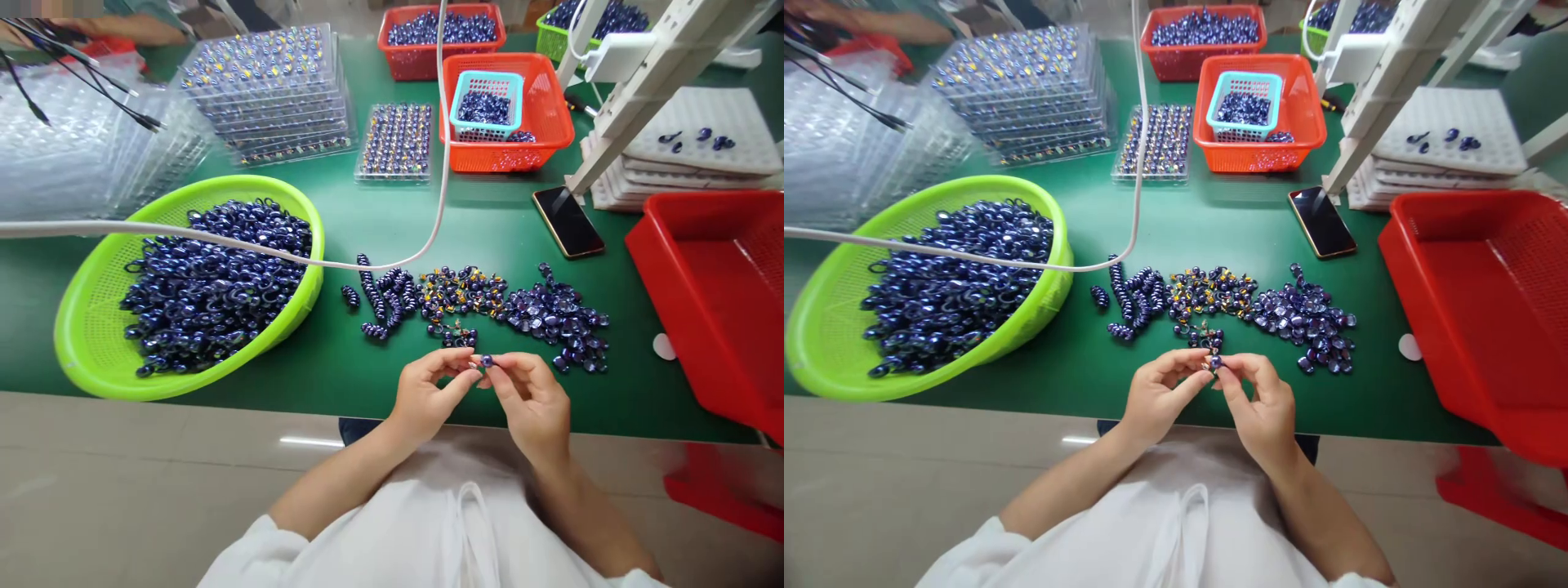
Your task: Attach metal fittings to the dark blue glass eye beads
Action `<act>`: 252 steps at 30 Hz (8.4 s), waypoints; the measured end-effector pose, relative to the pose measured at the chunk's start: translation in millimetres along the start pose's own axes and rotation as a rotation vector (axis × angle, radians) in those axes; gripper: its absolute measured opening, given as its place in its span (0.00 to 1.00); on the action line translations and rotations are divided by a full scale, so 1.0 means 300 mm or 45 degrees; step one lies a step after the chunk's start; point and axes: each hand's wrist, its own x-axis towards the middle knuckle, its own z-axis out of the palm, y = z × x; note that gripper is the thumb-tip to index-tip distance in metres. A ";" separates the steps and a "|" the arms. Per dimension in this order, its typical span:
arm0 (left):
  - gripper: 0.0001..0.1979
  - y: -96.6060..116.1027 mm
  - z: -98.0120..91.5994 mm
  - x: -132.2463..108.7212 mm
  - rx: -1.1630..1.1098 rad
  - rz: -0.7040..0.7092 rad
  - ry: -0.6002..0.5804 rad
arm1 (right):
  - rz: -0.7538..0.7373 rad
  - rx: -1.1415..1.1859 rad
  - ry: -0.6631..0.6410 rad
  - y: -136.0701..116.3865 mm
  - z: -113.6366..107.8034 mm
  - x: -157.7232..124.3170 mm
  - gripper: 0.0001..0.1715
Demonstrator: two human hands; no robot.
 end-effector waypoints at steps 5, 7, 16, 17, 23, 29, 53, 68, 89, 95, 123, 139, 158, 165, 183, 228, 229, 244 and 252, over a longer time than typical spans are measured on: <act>0.10 0.018 -0.016 0.007 -0.144 -0.159 0.022 | -0.091 -0.043 -0.016 0.009 -0.002 -0.006 0.10; 0.10 0.028 -0.027 0.012 -0.238 -0.281 -0.045 | -0.157 -0.073 -0.050 0.005 -0.016 0.006 0.14; 0.12 0.036 -0.082 0.013 -0.440 -0.660 -0.422 | -0.514 -0.311 -0.617 -0.049 -0.074 0.073 0.16; 0.12 0.035 -0.088 0.014 -0.420 -0.671 -0.452 | -0.508 -0.285 -0.653 -0.050 -0.077 0.077 0.15; 0.11 0.026 -0.110 0.020 -0.314 -0.717 -0.535 | -0.412 -0.198 -0.840 -0.047 -0.097 0.094 0.13; 0.10 0.015 -0.114 0.020 -0.385 -0.761 -0.607 | -0.324 -0.156 -0.891 -0.038 -0.102 0.101 0.13; 0.07 0.060 -0.120 0.044 -0.160 -0.879 -0.827 | -0.262 -0.143 -1.026 -0.055 -0.088 0.093 0.05; 0.10 0.058 -0.104 0.000 0.182 -0.531 -0.440 | -0.772 -0.558 -0.592 -0.001 -0.050 0.051 0.14; 0.16 0.096 -0.147 0.004 0.206 -0.595 -0.563 | -0.724 -0.489 -0.646 0.005 -0.024 0.050 0.17; 0.15 0.070 -0.201 -0.009 0.557 -0.154 -0.242 | -0.615 -0.477 -0.639 -0.018 -0.026 0.050 0.10; 0.08 -0.014 -0.292 0.076 1.266 0.874 0.284 | -0.379 -0.357 -0.603 -0.017 -0.046 0.036 0.07; 0.12 0.065 -0.066 0.007 -0.111 -0.199 0.100 | -0.766 -0.477 -0.263 -0.022 0.025 0.024 0.17; 0.12 0.040 -0.089 -0.007 -0.117 -0.124 -0.147 | -0.088 -0.151 -0.192 -0.032 -0.003 0.030 0.04; 0.12 0.042 -0.074 -0.021 -0.020 -0.042 -0.177 | -0.037 -0.213 -0.076 -0.011 0.015 0.029 0.03; 0.10 0.026 -0.093 -0.020 0.170 0.078 -0.148 | -0.133 -0.203 -0.328 -0.057 -0.020 0.044 0.04; 0.10 0.067 -0.066 -0.001 -0.065 -0.352 -0.003 | 0.256 -0.013 -0.563 -0.046 -0.029 0.080 0.10; 0.10 0.071 -0.063 0.003 -0.085 -0.363 0.012 | 0.234 -0.046 -0.536 -0.042 -0.037 0.073 0.10; 0.06 0.063 -0.048 0.022 -0.101 -0.363 0.021 | -0.443 -0.260 -0.401 -0.027 -0.030 0.034 0.12; 0.08 0.066 -0.029 0.017 -0.092 -0.356 -0.022 | -0.628 -0.451 -0.295 -0.017 0.006 0.044 0.11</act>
